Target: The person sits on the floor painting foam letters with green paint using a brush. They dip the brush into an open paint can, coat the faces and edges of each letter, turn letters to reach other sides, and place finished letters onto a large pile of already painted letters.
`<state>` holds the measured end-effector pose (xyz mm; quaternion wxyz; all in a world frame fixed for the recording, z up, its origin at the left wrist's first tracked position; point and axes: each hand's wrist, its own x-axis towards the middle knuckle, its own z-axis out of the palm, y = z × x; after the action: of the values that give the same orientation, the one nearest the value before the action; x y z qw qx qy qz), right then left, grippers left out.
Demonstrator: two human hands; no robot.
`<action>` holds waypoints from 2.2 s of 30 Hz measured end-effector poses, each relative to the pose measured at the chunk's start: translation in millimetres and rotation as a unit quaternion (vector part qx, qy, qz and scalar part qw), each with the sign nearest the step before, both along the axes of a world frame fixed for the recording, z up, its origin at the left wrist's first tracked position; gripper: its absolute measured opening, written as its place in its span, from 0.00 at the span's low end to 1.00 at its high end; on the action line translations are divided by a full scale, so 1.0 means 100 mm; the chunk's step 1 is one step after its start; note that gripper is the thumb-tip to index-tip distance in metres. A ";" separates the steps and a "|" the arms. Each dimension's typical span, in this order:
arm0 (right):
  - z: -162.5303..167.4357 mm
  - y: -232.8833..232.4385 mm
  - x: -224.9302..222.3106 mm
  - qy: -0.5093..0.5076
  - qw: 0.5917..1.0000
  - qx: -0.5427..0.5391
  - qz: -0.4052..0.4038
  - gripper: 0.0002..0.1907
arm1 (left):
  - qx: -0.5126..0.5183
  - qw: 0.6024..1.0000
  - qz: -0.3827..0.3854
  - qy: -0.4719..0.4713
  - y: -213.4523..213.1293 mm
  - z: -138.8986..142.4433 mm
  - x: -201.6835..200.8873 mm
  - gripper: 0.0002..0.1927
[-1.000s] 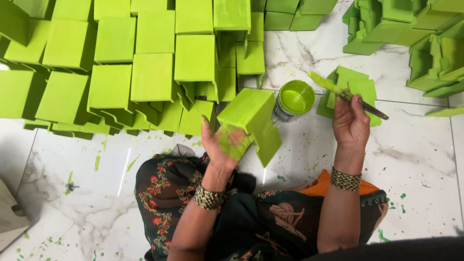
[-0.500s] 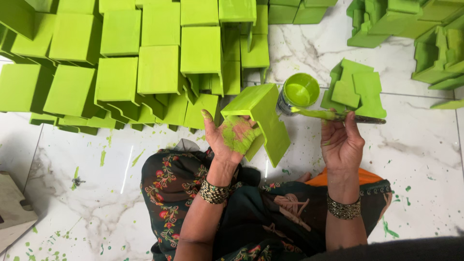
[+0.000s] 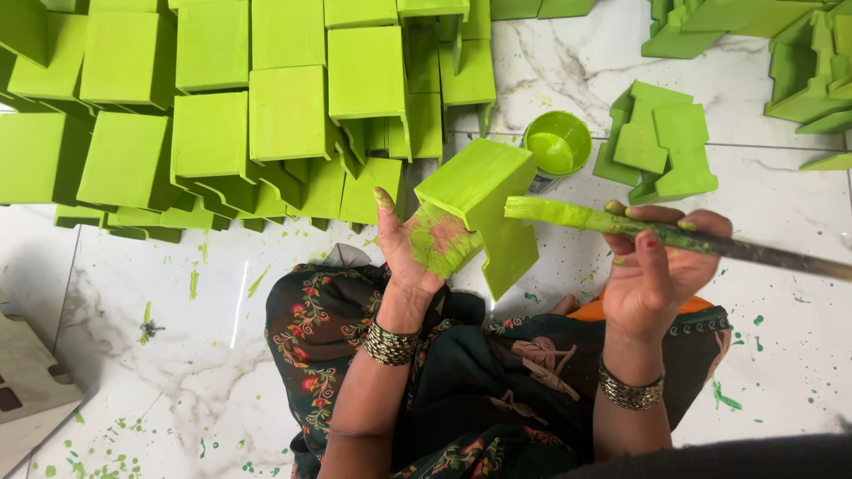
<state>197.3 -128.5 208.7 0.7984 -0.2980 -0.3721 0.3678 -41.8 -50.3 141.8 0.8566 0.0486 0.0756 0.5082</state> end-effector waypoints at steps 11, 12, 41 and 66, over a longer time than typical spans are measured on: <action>0.01 -0.06 -0.12 -0.184 0.982 0.042 -0.028 0.19 | -0.003 1.000 -0.013 -0.006 -0.03 0.05 0.02 0.58; -0.01 -0.02 -0.10 -0.190 0.980 0.044 -0.046 0.19 | 0.002 1.000 -0.018 -0.007 -0.05 0.06 0.01 0.58; 0.15 -0.32 -0.45 -0.359 0.927 0.101 -0.036 0.14 | -0.012 1.000 -0.003 -0.014 -0.03 0.05 -0.02 0.58; -0.09 -0.27 -0.47 -0.370 0.922 0.091 -0.064 0.14 | -0.016 1.000 0.003 0.012 0.00 0.00 -0.01 0.58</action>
<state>150.5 -155.2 199.3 0.6493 -0.3623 -0.6530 0.1435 -42.5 -50.5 141.8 0.8548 0.0408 0.0941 0.5087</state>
